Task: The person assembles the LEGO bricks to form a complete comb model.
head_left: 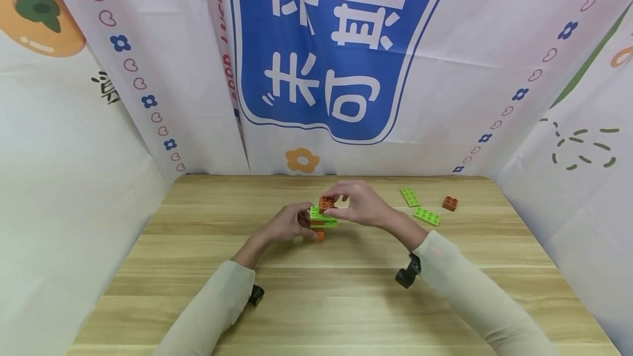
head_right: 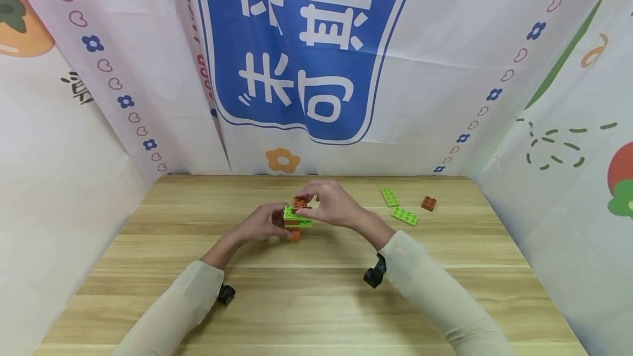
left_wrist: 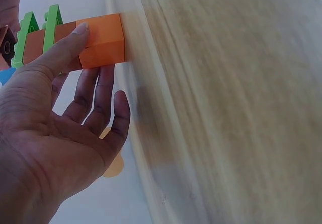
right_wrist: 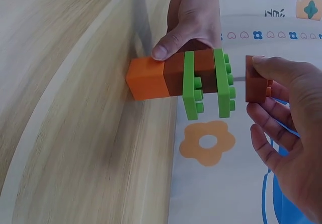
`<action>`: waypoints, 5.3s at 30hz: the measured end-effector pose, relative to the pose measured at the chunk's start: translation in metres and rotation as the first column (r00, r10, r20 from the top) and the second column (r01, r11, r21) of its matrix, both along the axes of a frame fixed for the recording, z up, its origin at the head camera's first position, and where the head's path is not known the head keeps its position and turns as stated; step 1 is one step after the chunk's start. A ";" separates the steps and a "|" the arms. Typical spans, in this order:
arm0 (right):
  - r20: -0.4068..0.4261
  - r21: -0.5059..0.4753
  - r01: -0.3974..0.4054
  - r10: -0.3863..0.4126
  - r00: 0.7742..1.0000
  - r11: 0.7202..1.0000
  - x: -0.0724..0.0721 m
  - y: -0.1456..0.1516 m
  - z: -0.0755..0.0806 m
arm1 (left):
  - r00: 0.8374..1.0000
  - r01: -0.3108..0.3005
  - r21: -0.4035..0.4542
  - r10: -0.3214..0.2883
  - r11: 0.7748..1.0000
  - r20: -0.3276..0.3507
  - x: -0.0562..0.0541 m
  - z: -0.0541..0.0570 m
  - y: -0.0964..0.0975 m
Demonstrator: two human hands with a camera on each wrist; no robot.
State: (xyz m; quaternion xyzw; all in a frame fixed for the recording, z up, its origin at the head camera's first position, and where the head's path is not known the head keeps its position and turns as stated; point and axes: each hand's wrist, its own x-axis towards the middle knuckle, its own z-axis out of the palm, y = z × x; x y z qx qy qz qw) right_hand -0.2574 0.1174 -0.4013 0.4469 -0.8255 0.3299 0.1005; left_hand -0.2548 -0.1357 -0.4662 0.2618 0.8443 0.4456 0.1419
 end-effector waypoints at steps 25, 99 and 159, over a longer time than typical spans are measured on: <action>0.033 0.037 -0.019 0.018 0.999 0.999 -0.004 -0.021 -0.008 | 1.000 0.011 0.021 -0.011 1.000 -0.012 0.000 -0.001 -0.001; 0.110 0.015 0.125 -0.126 0.986 0.992 0.008 -0.016 -0.015 | 0.999 0.031 0.011 -0.031 0.999 -0.009 -0.003 0.000 -0.001; 0.052 0.170 0.200 -0.212 0.976 0.965 -0.003 0.142 -0.042 | 0.999 -0.019 0.006 0.019 1.000 0.030 -0.001 -0.002 0.001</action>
